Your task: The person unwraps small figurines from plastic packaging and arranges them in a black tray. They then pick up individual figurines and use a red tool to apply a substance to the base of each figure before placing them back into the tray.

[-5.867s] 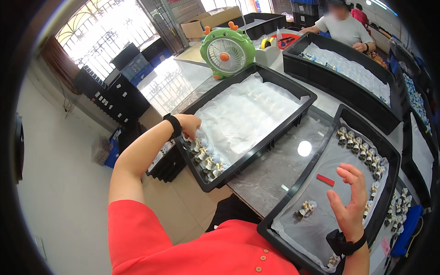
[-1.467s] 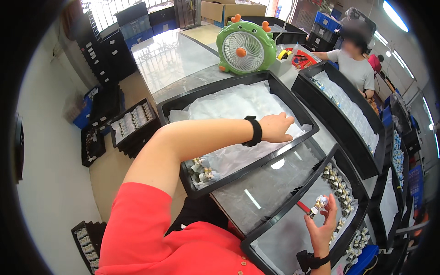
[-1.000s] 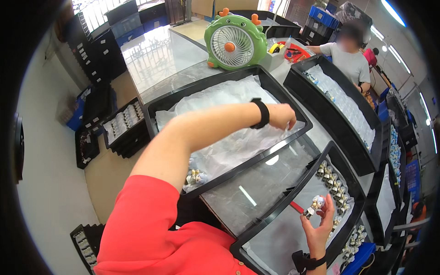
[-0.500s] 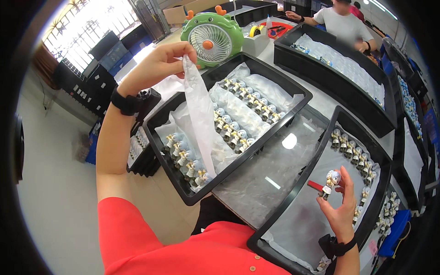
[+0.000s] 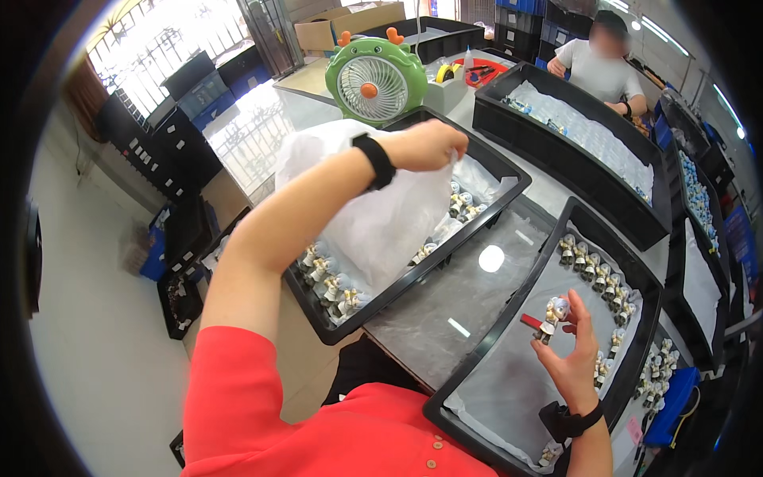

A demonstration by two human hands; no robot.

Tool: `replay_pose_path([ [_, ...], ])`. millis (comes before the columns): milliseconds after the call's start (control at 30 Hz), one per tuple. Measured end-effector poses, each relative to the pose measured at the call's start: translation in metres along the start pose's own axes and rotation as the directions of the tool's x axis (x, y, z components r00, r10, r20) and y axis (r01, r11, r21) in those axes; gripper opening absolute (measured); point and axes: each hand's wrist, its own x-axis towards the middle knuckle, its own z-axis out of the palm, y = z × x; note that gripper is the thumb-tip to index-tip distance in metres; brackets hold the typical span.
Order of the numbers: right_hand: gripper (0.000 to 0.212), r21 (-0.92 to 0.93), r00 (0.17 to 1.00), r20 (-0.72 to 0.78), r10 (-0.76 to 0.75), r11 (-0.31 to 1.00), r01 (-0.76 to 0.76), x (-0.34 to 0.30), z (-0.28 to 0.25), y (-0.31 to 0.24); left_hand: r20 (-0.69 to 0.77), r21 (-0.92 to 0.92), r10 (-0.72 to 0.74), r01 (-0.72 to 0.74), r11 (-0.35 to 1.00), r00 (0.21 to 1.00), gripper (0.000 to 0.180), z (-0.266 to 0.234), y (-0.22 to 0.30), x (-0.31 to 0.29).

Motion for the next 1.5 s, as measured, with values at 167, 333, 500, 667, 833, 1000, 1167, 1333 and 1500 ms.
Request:
replay_pose_path([
  [167, 0.084, 0.001, 1.000, -0.001, -0.026, 1.000, 0.026, -0.004, -0.005, 0.002, 0.114, 0.071, 0.034, -0.043, 0.997, 0.993, 0.018, 0.092, 0.013, 0.052],
  [333, 0.085, 0.015, 0.999, 0.016, -0.048, 0.999, 0.048, -0.001, -0.005, -0.006, -0.003, -0.078, 0.011, -0.011, 0.997, 1.000, 0.026, 0.125, 0.000, 0.047],
  [500, 0.086, 0.058, 0.997, 0.037, -0.068, 0.996, 0.066, 0.000, -0.003, -0.008, -0.229, -0.235, 0.013, -0.069, 0.969, 0.973, 0.039, 0.096, -0.007, 0.040],
  [667, 0.094, 0.123, 0.994, 0.000, -0.108, 0.987, 0.107, -0.006, -0.007, -0.006, -0.402, -0.602, -0.196, -0.097, 0.793, 0.894, 0.030, 0.042, 0.081, 0.012],
  [833, 0.095, 0.123, 0.974, -0.043, -0.221, 0.967, 0.224, -0.006, -0.010, -0.015, 0.134, -0.977, -0.145, 0.155, 0.144, 0.980, 0.049, 0.038, 0.171, -0.060],
  [1000, 0.083, 0.085, 0.977, -0.042, -0.209, 0.974, 0.212, -0.006, -0.009, -0.014, 0.360, -0.932, -0.015, 0.359, -0.055, 0.933, 0.063, 0.084, 0.209, -0.071],
  [1167, 0.072, 0.084, 0.983, -0.024, -0.181, 0.980, 0.182, -0.006, -0.008, -0.014, 0.252, -0.959, -0.011, 0.249, -0.135, 0.968, 0.061, 0.099, 0.219, -0.062],
  [1333, 0.074, 0.092, 0.984, -0.048, -0.171, 0.980, 0.175, -0.007, -0.007, -0.013, 0.231, -0.933, 0.034, 0.232, -0.275, 0.972, 0.054, 0.106, 0.217, -0.060],
  [1500, 0.081, 0.096, 0.984, -0.052, -0.172, 0.980, 0.176, -0.007, -0.004, -0.008, 0.252, -0.888, 0.101, 0.271, -0.372, 0.962, 0.051, 0.112, 0.208, -0.059],
])
